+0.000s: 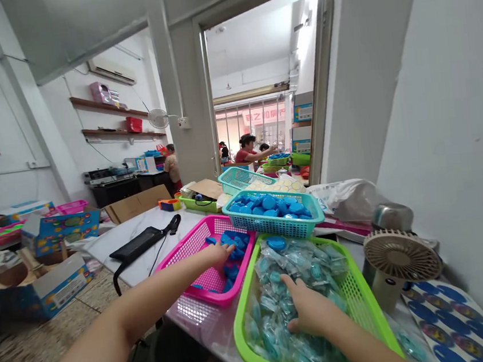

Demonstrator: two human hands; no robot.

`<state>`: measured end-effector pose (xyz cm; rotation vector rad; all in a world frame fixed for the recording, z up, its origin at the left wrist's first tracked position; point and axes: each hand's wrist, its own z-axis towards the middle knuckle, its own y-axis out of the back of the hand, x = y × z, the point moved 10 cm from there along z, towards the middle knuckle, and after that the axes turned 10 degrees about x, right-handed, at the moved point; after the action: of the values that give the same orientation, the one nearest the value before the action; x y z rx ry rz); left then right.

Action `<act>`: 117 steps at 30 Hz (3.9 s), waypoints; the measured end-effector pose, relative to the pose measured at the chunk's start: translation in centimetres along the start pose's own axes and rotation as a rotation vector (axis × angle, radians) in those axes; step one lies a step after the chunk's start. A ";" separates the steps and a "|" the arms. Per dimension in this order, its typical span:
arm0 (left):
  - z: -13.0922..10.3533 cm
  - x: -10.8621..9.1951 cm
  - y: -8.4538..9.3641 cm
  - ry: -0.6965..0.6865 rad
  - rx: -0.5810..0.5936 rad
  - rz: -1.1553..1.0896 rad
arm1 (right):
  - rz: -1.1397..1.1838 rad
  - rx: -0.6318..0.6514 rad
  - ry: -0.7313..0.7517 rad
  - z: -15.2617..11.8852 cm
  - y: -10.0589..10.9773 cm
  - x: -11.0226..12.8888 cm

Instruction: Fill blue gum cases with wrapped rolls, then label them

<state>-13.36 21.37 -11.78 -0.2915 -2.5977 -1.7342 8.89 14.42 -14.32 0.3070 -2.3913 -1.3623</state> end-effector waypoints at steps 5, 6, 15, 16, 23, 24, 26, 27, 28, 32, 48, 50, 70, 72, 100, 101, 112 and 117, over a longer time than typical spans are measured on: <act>-1.5 -0.1 -2.4 -0.034 0.079 -0.022 | -0.002 -0.009 -0.011 0.4 0.1 -0.5; -2.1 -0.2 -3.0 -0.049 0.093 -0.031 | -0.005 -0.017 -0.010 0.4 0.3 -0.5; -5.5 1.5 -0.5 -0.111 -0.033 -0.265 | 0.062 -0.168 0.077 -0.6 3.1 -0.3; -5.8 1.4 0.6 -0.126 -0.081 -0.313 | 0.103 -0.205 0.098 -0.9 3.7 -0.3; -9.7 -3.1 8.6 -0.275 -0.485 -0.652 | 0.555 -0.471 0.333 -6.4 10.6 0.0; -10.4 -4.2 9.5 -0.308 -0.513 -0.678 | 0.609 -0.495 0.370 -7.5 11.4 0.0; -11.9 -6.5 11.0 -0.394 -0.555 -0.713 | 0.693 -0.550 0.430 -9.6 12.5 -0.2; -12.7 -7.7 11.8 -0.448 -0.571 -0.725 | 0.727 -0.573 0.452 -10.5 12.8 -0.3; -13.5 -8.9 12.4 -0.503 -0.586 -0.735 | 0.757 -0.591 0.468 -11.3 12.9 -0.5; -16.0 -13.6 14.3 -0.753 -0.632 -0.757 | 0.850 -0.621 0.533 -13.1 12.8 -1.1; -17.0 -16.4 14.1 -0.885 -0.601 -0.835 | 0.884 -1.124 0.693 -18.5 14.0 -1.9; -16.9 -16.1 14.1 -0.884 -0.620 -0.874 | 0.657 -1.311 0.695 -20.5 14.0 -1.0; -16.5 -13.4 13.8 -1.204 -0.837 -1.854 | 0.488 -1.278 0.665 -20.6 12.0 1.7; -16.1 -13.0 13.4 -1.185 -0.803 -1.987 | 0.343 -1.326 0.652 -21.1 12.1 2.6; -18.6 -12.9 11.5 -1.493 -0.859 -2.078 | -0.074 -1.285 0.667 -21.1 11.0 6.1; -18.7 -13.0 11.5 -1.495 -0.873 -2.071 | -0.072 -1.273 0.668 -21.1 11.0 6.2; -20.5 -13.7 11.6 -1.463 -0.959 -1.870 | 0.272 -1.270 0.604 -20.6 12.0 3.1; -19.7 -13.2 11.2 -1.432 -0.919 -1.941 | -0.040 -1.383 0.654 -22.4 11.7 5.4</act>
<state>-0.55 5.45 4.70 -0.5793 0.2261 0.8113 13.30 0.88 7.29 0.3007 -0.6256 -2.1097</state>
